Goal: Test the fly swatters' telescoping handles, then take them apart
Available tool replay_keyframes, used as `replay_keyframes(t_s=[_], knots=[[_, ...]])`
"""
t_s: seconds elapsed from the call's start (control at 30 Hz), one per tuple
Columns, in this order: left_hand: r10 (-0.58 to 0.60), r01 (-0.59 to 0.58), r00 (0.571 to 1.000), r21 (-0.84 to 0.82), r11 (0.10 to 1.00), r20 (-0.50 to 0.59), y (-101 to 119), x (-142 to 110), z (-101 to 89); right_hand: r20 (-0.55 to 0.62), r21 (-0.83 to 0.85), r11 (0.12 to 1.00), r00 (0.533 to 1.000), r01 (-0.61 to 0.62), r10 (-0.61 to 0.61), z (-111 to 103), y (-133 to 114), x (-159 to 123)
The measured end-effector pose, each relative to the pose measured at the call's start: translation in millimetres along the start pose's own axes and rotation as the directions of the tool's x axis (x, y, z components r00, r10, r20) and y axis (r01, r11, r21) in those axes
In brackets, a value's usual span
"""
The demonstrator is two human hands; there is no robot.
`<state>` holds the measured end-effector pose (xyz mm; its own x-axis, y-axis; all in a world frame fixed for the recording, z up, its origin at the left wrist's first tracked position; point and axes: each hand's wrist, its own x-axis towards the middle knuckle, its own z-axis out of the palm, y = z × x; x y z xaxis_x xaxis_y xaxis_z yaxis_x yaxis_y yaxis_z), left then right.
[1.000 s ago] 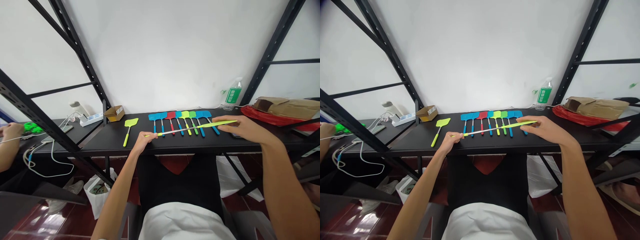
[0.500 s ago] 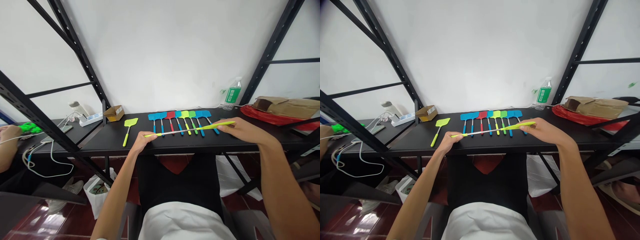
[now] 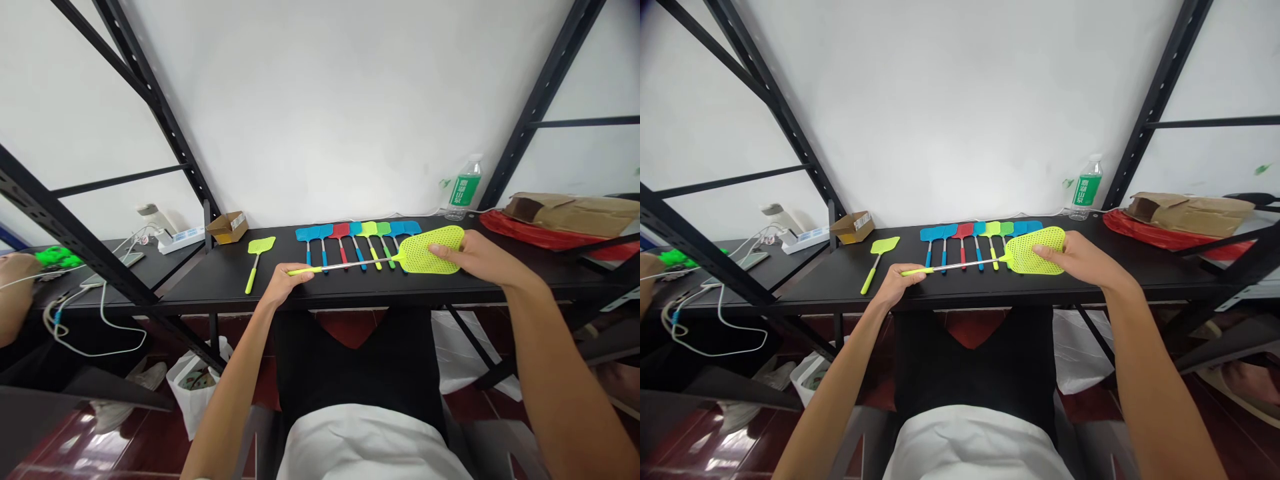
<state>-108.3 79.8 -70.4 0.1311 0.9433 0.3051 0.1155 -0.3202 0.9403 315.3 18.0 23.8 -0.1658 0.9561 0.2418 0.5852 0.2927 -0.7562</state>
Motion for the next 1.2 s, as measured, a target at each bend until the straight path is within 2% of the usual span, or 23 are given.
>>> replay_keyframes(t_s=[0.1,0.23,0.37,0.53,0.73,0.9,0.97,1.1,1.2], knots=[[0.001,-0.001,1.0,0.0,1.0,0.001,-0.6,0.3,-0.5,0.063,0.125,0.99,0.996,-0.066,0.058,3.8,-3.7,0.8],[-0.003,0.004,1.0,-0.011,1.0,0.01,0.8,-0.4,-0.2,-0.004,0.292,0.953,0.996,-0.083,0.088,11.3,-5.3,3.1],[-0.001,0.001,1.0,-0.006,1.0,0.02,5.3,-2.5,1.8,-0.016,0.397,0.914,0.995,-0.081,0.095,14.5,-5.3,4.3],[-0.018,0.015,0.998,0.044,0.999,0.067,9.8,-3.9,3.9,-0.142,0.435,0.9,0.986,-0.012,0.082,8.5,-6.9,1.4],[-0.029,0.02,0.994,0.081,0.996,0.107,12.2,-5.2,3.0,-0.288,0.431,0.901,0.953,0.042,0.093,0.7,-8.8,-1.5],[-0.02,0.003,0.983,0.095,0.995,0.185,20.4,-8.3,6.1,-0.171,0.396,0.917,0.985,0.043,0.028,7.1,-18.9,-2.5],[-0.016,-0.001,0.984,0.092,0.996,0.179,19.8,-8.0,6.0,-0.157,0.402,0.914,0.988,0.059,0.006,9.3,-22.4,-3.3],[-0.012,0.01,0.994,0.022,1.0,0.108,12.6,-5.5,3.7,-0.186,0.578,0.815,0.98,0.05,0.073,7.6,-24.5,-5.4],[-0.013,0.012,0.995,0.004,1.0,0.097,10.7,-5.2,4.2,-0.186,0.629,0.776,0.977,0.037,0.104,6.6,-27.2,-7.5]])
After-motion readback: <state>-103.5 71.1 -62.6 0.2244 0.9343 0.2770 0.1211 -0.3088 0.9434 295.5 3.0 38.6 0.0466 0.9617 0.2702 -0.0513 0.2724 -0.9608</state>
